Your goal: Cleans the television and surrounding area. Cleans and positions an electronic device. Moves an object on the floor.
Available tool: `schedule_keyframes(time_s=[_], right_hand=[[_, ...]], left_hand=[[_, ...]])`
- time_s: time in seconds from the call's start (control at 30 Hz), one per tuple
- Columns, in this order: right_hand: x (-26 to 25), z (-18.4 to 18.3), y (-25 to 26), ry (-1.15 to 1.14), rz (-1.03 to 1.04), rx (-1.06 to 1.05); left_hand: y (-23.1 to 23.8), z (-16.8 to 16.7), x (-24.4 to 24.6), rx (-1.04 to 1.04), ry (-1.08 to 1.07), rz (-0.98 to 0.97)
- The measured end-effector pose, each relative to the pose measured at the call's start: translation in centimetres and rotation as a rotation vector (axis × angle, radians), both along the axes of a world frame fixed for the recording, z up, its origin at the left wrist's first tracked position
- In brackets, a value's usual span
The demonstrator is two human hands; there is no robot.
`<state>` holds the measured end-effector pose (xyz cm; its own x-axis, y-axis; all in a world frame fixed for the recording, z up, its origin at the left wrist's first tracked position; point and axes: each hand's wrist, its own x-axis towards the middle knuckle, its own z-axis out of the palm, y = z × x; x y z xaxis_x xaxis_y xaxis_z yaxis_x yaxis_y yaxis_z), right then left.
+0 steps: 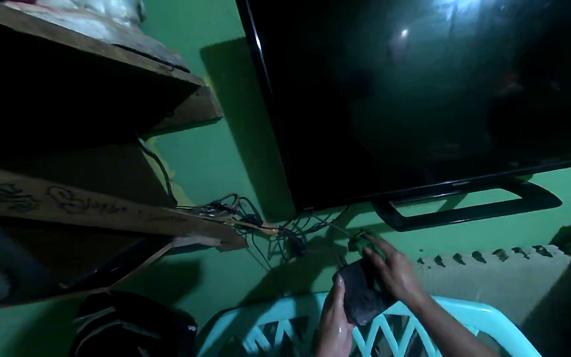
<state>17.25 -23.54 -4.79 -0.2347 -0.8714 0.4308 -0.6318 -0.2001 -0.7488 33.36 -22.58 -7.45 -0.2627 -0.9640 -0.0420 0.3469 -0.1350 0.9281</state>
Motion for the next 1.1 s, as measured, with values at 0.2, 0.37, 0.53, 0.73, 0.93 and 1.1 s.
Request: schedule_keyframes(time_s=[0.2, 0.37, 0.53, 0.73, 0.93, 1.1], right_hand=[[0.3, 4.6, -3.8, 0.041, 0.236, 0.347], [1.6, 6.9, -6.6, 0.205, 0.233, 0.399], [3.9, 8.4, -9.6, 0.313, 0.172, 0.395], [7.7, 8.2, -11.5, 0.440, -0.010, 0.391], [7.2, 8.3, -12.1, 0.338, 0.035, 0.336], [3.1, 6.7, -6.9, 0.288, 0.100, 0.130]], left_hand=[[-0.5, -0.1, 0.8, -0.008, -0.029, 0.006], [-1.0, 0.4, 2.0, -0.052, -0.061, -0.031], [-1.8, 0.2, 2.9, -0.065, -0.094, -0.071], [-1.1, -1.5, 3.0, -0.140, -0.147, -0.132], [-1.0, -1.4, 2.7, -0.139, -0.203, -0.126], [-1.0, -2.0, 2.8, -0.090, -0.141, -0.072]])
